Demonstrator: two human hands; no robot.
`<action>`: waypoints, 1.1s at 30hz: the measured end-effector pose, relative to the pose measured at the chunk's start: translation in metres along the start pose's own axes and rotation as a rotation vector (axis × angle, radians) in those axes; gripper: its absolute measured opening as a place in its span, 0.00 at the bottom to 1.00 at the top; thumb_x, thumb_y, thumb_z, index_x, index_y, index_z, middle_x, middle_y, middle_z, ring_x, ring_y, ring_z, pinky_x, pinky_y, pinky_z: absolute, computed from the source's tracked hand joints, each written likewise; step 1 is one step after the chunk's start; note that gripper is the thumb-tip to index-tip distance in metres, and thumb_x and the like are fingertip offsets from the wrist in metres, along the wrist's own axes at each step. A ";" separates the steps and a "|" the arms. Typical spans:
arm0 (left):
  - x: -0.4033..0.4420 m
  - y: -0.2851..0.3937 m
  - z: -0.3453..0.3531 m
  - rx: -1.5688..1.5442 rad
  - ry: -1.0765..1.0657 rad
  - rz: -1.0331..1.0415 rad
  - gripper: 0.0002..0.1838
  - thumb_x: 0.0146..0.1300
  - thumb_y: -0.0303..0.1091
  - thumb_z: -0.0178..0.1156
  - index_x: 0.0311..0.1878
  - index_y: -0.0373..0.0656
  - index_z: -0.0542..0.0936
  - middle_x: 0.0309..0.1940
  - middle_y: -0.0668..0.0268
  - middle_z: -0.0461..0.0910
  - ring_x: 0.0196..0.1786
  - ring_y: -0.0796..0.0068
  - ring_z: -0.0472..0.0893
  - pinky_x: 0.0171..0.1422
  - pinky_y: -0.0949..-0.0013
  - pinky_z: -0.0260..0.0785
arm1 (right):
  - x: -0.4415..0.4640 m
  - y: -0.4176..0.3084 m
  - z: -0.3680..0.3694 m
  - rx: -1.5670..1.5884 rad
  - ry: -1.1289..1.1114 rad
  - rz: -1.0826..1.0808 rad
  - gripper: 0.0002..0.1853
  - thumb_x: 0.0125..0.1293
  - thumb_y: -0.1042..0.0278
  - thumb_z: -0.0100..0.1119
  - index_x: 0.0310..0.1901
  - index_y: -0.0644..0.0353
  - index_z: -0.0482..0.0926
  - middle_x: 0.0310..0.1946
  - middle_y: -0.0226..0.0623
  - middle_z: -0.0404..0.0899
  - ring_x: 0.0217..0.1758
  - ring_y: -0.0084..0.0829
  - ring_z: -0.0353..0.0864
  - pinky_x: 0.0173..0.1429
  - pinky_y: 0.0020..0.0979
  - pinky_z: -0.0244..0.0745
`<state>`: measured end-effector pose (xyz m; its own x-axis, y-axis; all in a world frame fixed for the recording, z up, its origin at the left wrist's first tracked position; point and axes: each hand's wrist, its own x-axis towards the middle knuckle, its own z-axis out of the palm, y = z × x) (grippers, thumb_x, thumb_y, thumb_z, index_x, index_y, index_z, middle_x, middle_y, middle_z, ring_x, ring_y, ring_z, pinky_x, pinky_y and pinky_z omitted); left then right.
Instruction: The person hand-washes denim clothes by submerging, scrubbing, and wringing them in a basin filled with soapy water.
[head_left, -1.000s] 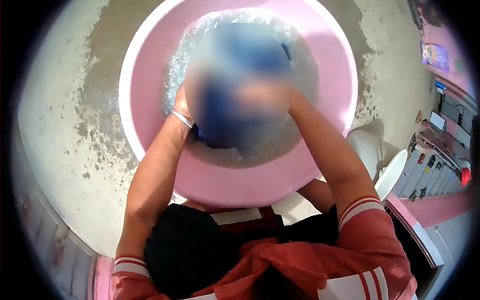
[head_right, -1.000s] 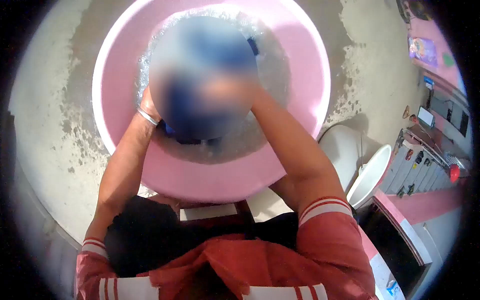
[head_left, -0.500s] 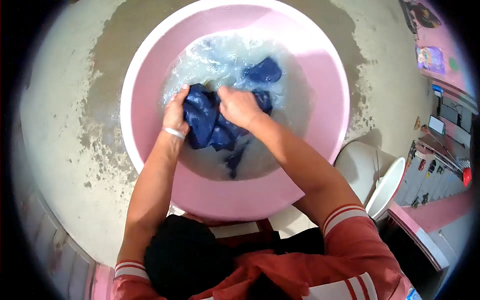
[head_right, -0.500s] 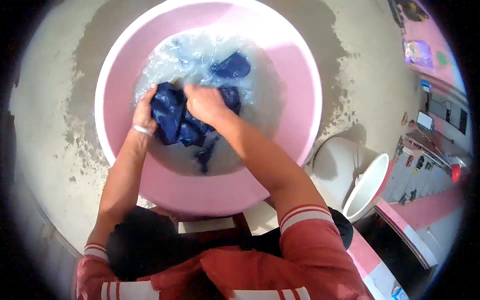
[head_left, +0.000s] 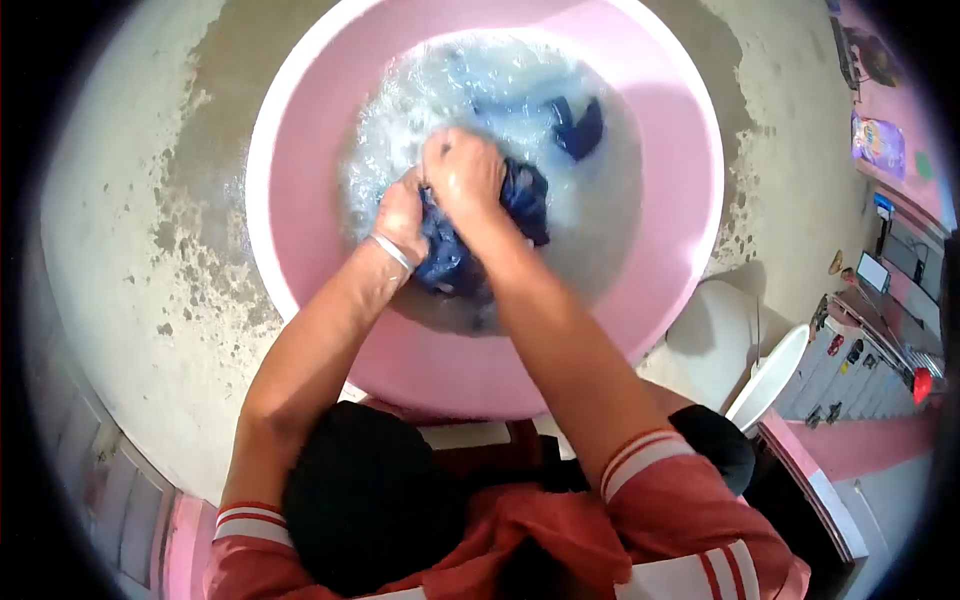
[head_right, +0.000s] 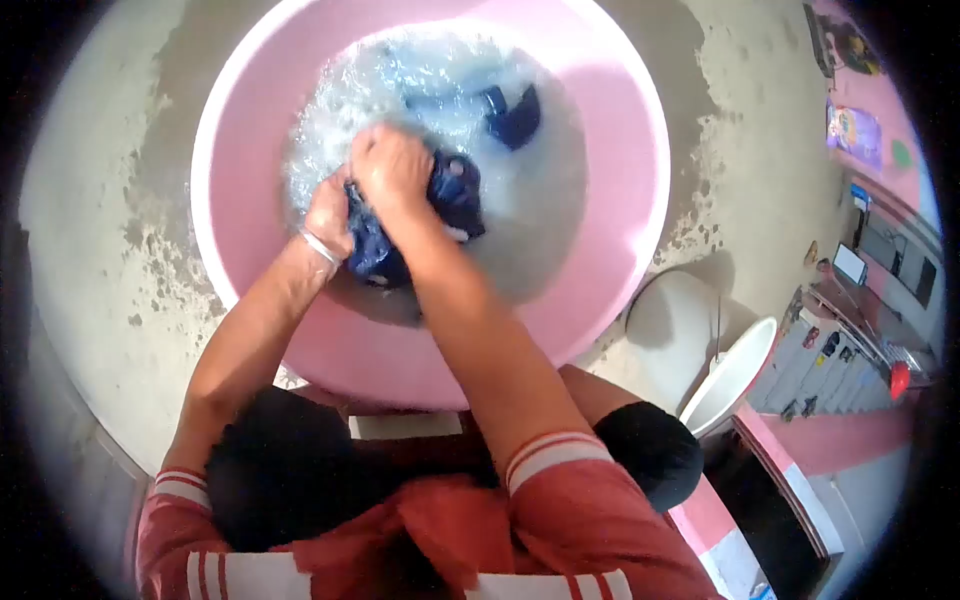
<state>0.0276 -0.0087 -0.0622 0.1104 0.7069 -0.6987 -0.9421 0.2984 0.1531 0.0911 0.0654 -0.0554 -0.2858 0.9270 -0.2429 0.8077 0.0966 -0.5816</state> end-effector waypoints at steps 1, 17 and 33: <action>-0.005 -0.001 0.009 0.204 0.345 0.029 0.13 0.65 0.39 0.49 0.45 0.42 0.78 0.39 0.63 0.80 0.43 0.71 0.79 0.51 0.65 0.71 | 0.007 0.005 0.002 -0.013 0.015 0.021 0.13 0.58 0.58 0.56 0.29 0.59 0.81 0.25 0.53 0.78 0.31 0.56 0.79 0.35 0.47 0.74; 0.027 0.020 -0.029 0.204 0.435 0.209 0.26 0.66 0.48 0.46 0.55 0.35 0.74 0.54 0.55 0.77 0.60 0.58 0.73 0.68 0.57 0.63 | -0.013 -0.015 -0.014 0.412 -0.340 -0.108 0.15 0.60 0.54 0.60 0.35 0.60 0.82 0.34 0.49 0.81 0.41 0.48 0.80 0.46 0.42 0.74; 0.000 0.037 -0.006 0.564 0.185 -0.048 0.14 0.52 0.28 0.62 0.43 0.39 0.76 0.36 0.60 0.80 0.38 0.67 0.81 0.49 0.63 0.76 | 0.034 0.100 -0.108 -0.229 -0.807 -0.181 0.34 0.53 0.45 0.67 0.55 0.63 0.73 0.50 0.53 0.75 0.53 0.45 0.75 0.56 0.35 0.69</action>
<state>-0.0094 -0.0017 -0.0611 0.0445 0.5759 -0.8163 -0.6183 0.6577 0.4303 0.2176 0.1457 -0.0376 -0.6299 0.3567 -0.6899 0.7734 0.3696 -0.5150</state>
